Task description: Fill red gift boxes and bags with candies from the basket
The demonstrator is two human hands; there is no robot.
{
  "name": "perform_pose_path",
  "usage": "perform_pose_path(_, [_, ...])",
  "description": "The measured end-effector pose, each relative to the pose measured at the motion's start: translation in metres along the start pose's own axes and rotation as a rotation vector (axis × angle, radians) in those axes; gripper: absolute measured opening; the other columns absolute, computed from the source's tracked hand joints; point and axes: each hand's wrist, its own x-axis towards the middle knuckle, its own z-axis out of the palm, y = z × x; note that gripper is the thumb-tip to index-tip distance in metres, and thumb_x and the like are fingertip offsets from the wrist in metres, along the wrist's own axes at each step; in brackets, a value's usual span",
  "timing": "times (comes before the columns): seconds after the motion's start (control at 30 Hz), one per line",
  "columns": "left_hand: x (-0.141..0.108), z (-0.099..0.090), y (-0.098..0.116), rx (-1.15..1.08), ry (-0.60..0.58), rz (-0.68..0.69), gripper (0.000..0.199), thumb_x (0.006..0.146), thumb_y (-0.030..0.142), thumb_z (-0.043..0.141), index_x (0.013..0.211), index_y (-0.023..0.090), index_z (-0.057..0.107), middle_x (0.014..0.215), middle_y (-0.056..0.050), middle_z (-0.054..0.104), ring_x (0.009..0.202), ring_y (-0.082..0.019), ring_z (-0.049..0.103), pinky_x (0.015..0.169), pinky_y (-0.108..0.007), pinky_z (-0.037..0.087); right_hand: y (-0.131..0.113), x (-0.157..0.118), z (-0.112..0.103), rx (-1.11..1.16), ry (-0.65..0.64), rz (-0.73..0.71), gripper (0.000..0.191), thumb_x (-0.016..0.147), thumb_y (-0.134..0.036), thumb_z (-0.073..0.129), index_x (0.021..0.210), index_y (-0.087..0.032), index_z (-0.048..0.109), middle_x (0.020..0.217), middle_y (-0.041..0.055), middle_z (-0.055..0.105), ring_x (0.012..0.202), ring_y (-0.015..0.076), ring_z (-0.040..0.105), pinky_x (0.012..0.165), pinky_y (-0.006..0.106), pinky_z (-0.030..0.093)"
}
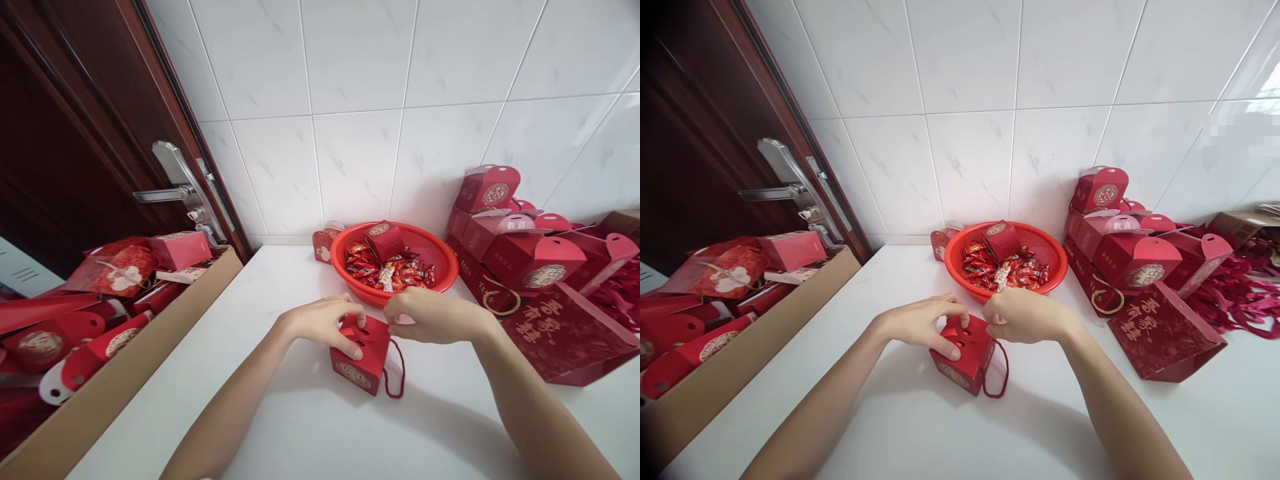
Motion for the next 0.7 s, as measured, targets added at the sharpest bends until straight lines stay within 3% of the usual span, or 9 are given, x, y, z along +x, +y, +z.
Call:
perform_pose_path(0.13, [-0.004, -0.002, -0.001, 0.060, 0.007, -0.071, 0.047, 0.071, 0.057, 0.075, 0.103, 0.024, 0.065, 0.096, -0.002, 0.052, 0.088, -0.022, 0.055, 0.068, -0.026, 0.040, 0.010, 0.009, 0.006, 0.041, -0.157, -0.024, 0.021, 0.082, -0.012, 0.054, 0.065, -0.018, 0.065, 0.069, 0.0015, 0.066, 0.060, 0.0141, 0.052, 0.056, 0.026, 0.034])
perform_pose_path(0.27, [-0.007, -0.004, -0.001, 0.080, 0.020, -0.120, 0.049, 0.070, 0.057, 0.074, 0.104, 0.024, 0.065, 0.097, -0.002, 0.052, 0.089, -0.023, 0.056, 0.067, -0.026, 0.040, 0.022, 0.024, 0.013, 0.101, -0.251, -0.084, 0.017, 0.082, -0.017, 0.061, 0.085, -0.019, 0.077, 0.089, 0.0026, 0.075, 0.079, 0.0170, 0.063, 0.067, 0.025, 0.041])
perform_pose_path(0.4, [-0.011, -0.005, 0.000, 0.060, 0.046, -0.170, 0.049, 0.068, 0.057, 0.075, 0.104, 0.025, 0.066, 0.101, -0.003, 0.056, 0.092, -0.024, 0.057, 0.067, -0.026, 0.041, 0.038, 0.036, 0.019, 0.152, -0.279, -0.165, 0.020, 0.084, -0.030, 0.067, 0.094, -0.017, 0.079, 0.091, 0.0044, 0.076, 0.084, 0.0187, 0.065, 0.073, 0.026, 0.044])
perform_pose_path(0.53, [-0.014, -0.006, 0.000, 0.041, 0.071, -0.211, 0.048, 0.066, 0.056, 0.074, 0.103, 0.026, 0.067, 0.103, -0.004, 0.058, 0.091, -0.024, 0.058, 0.066, -0.026, 0.042, 0.049, 0.040, 0.023, 0.307, -0.297, -0.217, 0.034, 0.080, -0.046, 0.072, 0.092, -0.014, 0.079, 0.094, 0.0082, 0.077, 0.089, 0.0216, 0.068, 0.077, 0.028, 0.048])
perform_pose_path(0.7, [-0.015, -0.006, 0.004, 0.078, 0.114, -0.222, 0.048, 0.066, 0.059, 0.073, 0.099, 0.025, 0.068, 0.098, -0.004, 0.060, 0.092, -0.026, 0.059, 0.066, -0.026, 0.041, 0.044, 0.032, 0.014, 0.607, -0.280, -0.259, 0.038, 0.066, -0.046, 0.085, 0.083, -0.013, 0.075, 0.077, 0.0040, 0.071, 0.074, 0.0174, 0.066, 0.072, 0.029, 0.052])
